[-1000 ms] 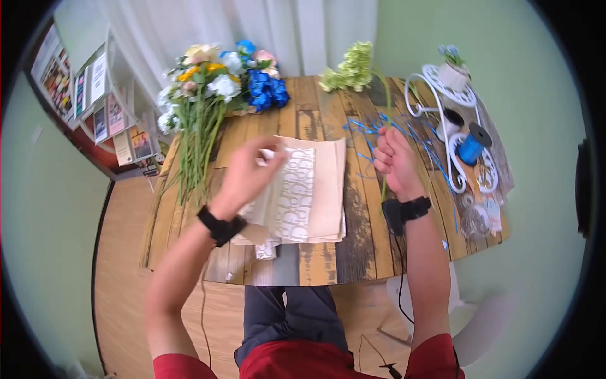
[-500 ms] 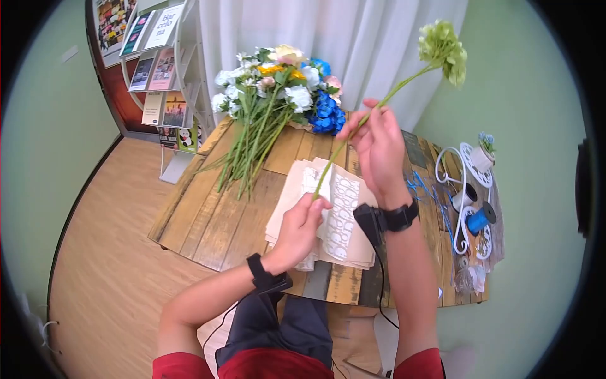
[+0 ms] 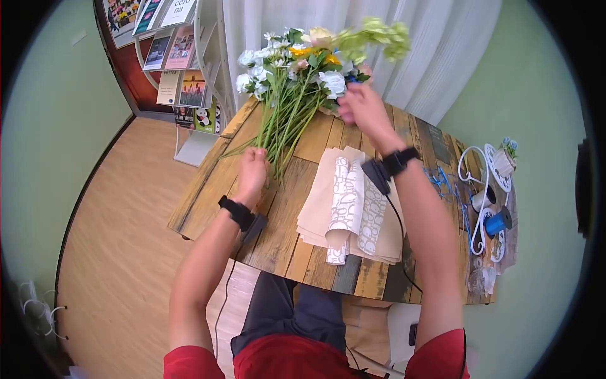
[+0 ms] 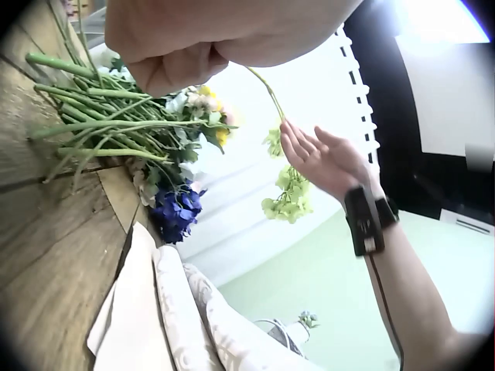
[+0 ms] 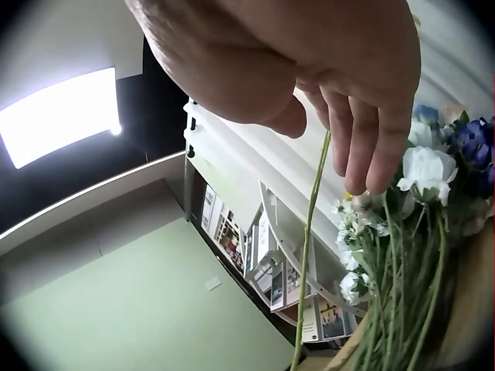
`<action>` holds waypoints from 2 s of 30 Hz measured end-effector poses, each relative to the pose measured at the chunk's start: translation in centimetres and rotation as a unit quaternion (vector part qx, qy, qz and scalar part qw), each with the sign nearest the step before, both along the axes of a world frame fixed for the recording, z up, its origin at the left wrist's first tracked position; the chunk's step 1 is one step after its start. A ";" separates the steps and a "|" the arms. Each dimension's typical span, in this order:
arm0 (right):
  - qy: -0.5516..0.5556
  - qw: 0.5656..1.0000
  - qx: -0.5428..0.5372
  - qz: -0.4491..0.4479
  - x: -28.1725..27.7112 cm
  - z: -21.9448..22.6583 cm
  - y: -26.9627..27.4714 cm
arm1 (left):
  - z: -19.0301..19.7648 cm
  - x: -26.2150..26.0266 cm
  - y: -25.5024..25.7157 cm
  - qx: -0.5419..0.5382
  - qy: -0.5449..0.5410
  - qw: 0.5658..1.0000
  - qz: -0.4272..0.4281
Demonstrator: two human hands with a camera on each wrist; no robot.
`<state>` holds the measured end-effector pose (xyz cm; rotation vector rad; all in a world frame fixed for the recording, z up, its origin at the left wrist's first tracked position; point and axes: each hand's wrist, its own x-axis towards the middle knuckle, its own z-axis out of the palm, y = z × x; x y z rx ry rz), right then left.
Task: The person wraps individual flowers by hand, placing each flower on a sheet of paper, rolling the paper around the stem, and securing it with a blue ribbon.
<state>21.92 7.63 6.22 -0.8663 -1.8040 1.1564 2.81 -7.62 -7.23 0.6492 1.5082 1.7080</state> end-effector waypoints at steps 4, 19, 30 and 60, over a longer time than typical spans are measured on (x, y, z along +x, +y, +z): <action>-0.215 0.966 0.054 -0.130 7.6 -8.4 -0.2 | -2.9 -1.2 1.3 -0.128 0.104 0.984 -0.069; -0.381 0.910 0.158 0.031 12.8 -10.6 -15.9 | 1.6 4.1 -1.8 -0.110 0.716 0.688 0.030; -0.237 0.943 0.188 -0.142 15.1 -11.8 -14.9 | 2.2 14.6 -4.7 0.166 0.452 0.833 -0.270; -0.070 0.983 0.082 -0.151 22.2 0.1 -12.9 | 5.9 14.9 -0.7 0.251 0.504 0.824 -0.064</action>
